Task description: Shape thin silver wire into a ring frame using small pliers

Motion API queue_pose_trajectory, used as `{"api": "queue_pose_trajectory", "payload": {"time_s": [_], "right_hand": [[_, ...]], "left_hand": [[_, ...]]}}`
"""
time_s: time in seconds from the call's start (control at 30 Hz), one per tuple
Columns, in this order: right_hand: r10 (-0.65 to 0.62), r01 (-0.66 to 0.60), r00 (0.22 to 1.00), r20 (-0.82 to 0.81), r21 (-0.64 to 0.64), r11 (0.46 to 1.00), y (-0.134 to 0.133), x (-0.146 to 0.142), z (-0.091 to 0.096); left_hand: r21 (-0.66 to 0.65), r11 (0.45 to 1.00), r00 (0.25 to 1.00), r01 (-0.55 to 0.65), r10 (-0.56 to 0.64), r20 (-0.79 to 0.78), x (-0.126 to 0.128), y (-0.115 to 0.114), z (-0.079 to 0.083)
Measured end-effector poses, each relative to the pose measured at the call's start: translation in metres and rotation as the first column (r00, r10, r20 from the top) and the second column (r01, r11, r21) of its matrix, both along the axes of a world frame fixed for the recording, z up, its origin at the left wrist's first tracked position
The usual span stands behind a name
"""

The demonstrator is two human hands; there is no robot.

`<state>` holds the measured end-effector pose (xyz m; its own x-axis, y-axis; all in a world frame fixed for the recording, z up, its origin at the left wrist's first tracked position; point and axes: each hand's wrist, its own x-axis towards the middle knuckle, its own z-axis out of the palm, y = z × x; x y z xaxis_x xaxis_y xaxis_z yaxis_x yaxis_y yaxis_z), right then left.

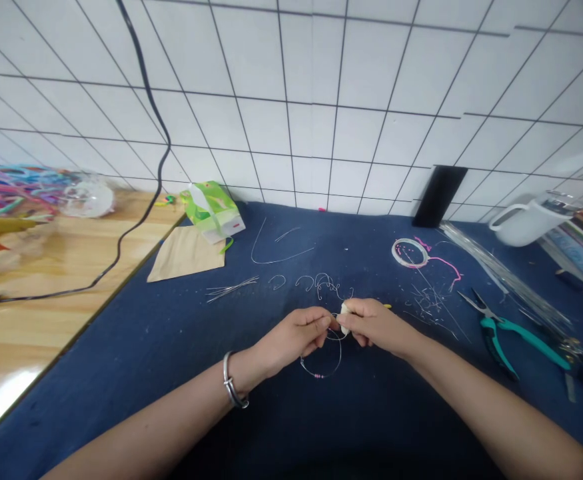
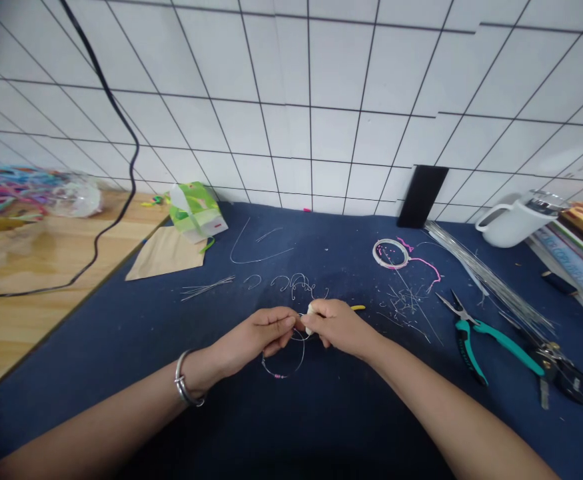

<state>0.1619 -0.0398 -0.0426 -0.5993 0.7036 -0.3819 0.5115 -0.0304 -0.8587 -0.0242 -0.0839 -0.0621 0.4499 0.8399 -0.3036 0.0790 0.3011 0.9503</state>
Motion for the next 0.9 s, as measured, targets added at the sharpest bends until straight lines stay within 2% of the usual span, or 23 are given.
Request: {"api": "queue_pose_trajectory", "payload": {"time_s": [0.2, 0.43, 0.9], "right_hand": [[0.008, -0.013, 1.0, -0.03, -0.146, 0.989, 0.003, 0.005, -0.007], [0.032, -0.041, 0.996, -0.085, -0.102, 0.994, 0.011, 0.014, -0.007], [0.06, -0.081, 0.991, -0.118, -0.18, 0.98, 0.009, 0.01, 0.001]], "left_hand": [[-0.012, 1.0, 0.998, -0.012, 0.013, 0.063, -0.001, 0.002, -0.004], [-0.032, 0.999, 0.993, 0.015, -0.011, 0.114, -0.004, 0.004, -0.007], [0.022, 1.0, 0.996, -0.001, -0.001, 0.092, -0.002, 0.003, -0.005]]}}
